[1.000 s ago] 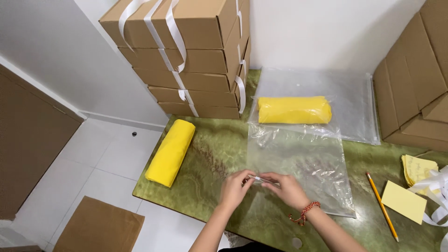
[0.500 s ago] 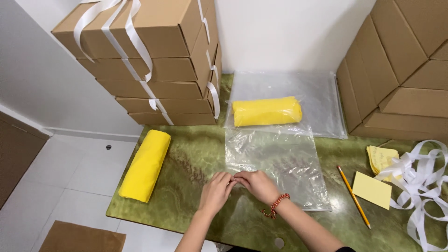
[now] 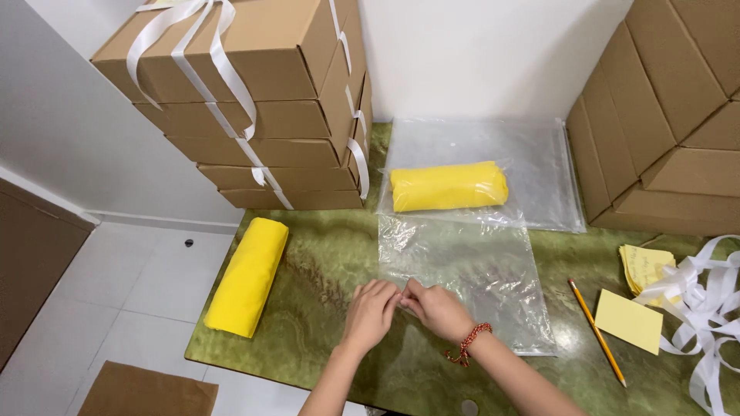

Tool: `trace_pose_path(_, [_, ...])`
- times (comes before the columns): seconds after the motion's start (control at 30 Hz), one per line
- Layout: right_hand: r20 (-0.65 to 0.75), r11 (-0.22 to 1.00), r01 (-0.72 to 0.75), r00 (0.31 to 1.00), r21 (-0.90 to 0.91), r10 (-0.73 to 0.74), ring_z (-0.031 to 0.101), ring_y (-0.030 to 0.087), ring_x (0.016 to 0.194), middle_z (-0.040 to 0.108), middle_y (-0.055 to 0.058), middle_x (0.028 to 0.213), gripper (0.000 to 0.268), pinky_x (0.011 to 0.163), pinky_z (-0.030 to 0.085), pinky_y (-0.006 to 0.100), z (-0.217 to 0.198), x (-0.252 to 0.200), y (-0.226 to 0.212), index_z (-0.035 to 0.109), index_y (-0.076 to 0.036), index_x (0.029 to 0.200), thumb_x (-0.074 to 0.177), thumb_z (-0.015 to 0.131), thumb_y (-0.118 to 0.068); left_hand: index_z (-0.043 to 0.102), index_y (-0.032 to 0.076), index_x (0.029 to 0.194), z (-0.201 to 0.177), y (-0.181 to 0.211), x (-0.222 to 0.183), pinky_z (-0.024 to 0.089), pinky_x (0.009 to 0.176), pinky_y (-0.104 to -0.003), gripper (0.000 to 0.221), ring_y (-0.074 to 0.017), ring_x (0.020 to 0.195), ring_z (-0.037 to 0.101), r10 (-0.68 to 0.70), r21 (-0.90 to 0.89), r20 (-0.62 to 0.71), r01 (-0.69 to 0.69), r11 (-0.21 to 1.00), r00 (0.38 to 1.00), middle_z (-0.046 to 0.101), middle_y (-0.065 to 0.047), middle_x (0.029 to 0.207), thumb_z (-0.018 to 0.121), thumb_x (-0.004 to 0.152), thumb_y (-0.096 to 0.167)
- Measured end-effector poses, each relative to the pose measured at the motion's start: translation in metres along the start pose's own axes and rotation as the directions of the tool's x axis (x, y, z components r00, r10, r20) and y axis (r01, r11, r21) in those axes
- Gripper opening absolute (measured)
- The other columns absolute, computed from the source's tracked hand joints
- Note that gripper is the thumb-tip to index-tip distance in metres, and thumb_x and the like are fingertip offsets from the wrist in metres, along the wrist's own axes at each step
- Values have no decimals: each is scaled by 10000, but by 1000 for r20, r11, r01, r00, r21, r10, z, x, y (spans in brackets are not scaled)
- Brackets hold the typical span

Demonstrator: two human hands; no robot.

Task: The person places a yellow sticky note on a brown cardboard box tied with a white ribbon and stacks it. They then place a rolled yellow cloth into a clear plastic bag, seal it, and put it into a separate cardboard box. Finally, they tie a white ribbon around the second box.

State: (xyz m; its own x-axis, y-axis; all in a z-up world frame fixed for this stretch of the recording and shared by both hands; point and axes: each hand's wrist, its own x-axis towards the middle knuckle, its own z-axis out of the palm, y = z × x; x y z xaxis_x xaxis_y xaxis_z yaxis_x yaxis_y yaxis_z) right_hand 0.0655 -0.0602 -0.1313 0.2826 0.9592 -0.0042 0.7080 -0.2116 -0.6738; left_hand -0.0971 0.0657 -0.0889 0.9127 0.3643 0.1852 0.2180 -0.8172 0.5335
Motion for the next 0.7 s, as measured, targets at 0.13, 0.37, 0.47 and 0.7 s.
trace_pose_path(0.13, [44, 995, -75, 996, -69, 79, 718, 330, 724, 759, 83, 784, 157, 641, 538, 469, -42, -13, -19, 598, -181, 1052, 1047, 622, -336, 576, 154, 903, -3, -2, 4, 439, 852, -388, 227, -265, 922, 616, -93, -84, -91, 86, 993, 991, 630, -24, 877, 522, 1104, 244])
trace_pose_path(0.37, [71, 939, -314, 943, -143, 326, 817, 272, 1045, 850, 79, 1040, 138, 919, 652, 395, -85, -68, 35, 689, -208, 1022, 1034, 636, -334, 646, 148, 941, -5, -17, -1, 531, 868, -480, 208, -355, 939, 691, -234, -224, -169, 194, 955, 957, 655, -85, 854, 568, 1092, 269])
trace_pose_path(0.47, [-42, 957, -185, 983, -225, 180, 683, 365, 1284, 825, 89, 1071, 111, 1059, 565, 503, -110, -91, 58, 673, -168, 973, 956, 729, -263, 649, 115, 961, 10, -21, 2, 546, 859, -507, 190, -421, 949, 700, -260, -311, -201, 190, 931, 945, 673, -152, 870, 572, 1098, 220])
trace_pose_path(0.7, [-179, 830, -383, 924, -406, 339, 563, 143, 1435, 785, -135, 1129, 120, 1141, 489, 409, -134, -164, 113, 655, -303, 985, 982, 679, -421, 695, 92, 993, 13, -30, -14, 551, 955, -502, 223, -405, 1015, 726, -474, -391, -171, 382, 837, 864, 726, -160, 933, 565, 1112, 229])
